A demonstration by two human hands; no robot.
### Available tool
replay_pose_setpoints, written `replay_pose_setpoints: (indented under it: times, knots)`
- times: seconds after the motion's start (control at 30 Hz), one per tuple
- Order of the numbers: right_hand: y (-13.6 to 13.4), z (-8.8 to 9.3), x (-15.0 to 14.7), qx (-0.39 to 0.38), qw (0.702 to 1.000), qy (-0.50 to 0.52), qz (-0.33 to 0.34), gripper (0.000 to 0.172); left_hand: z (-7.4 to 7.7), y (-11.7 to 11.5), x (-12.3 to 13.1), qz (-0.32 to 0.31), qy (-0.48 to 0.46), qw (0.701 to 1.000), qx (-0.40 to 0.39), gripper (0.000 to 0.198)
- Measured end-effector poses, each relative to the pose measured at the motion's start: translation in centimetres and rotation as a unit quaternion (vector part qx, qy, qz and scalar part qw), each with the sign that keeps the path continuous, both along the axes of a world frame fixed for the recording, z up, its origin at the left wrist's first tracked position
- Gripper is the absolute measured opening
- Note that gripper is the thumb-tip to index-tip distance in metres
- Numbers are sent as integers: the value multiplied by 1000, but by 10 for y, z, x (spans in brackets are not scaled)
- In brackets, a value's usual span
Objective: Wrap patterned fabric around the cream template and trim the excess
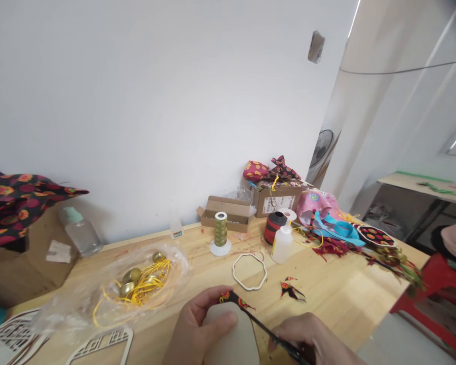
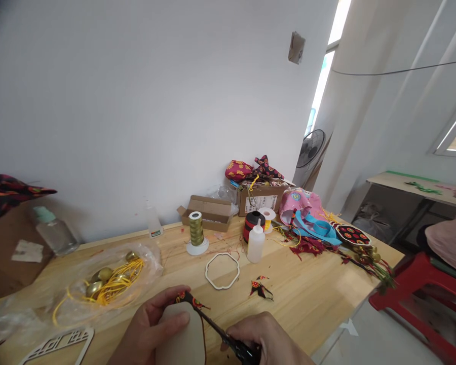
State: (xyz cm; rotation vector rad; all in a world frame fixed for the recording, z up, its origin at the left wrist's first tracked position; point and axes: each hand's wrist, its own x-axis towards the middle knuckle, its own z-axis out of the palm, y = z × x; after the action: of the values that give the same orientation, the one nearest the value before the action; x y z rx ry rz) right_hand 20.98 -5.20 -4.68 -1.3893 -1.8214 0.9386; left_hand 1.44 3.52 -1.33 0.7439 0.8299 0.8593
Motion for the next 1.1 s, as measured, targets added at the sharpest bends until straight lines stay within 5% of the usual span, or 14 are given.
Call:
replay_pose_setpoints:
  times: [0.23,0.47,0.7,1.1]
  knots:
    - [-10,13,-9,63,994,-44,-78,62,2,0,1,0,28,1000,7,44]
    - [1,21,-12,29,997,-66,-14,74,1,1,1,-4,32,999,24,44]
    - [-4,2,-10,54,994,-87,-42,58,-1,3,0,-11,33,999,29,46]
    - [1,25,-13,37,997,-61,-15,60,5,0,1,-11,62,997,51,45]
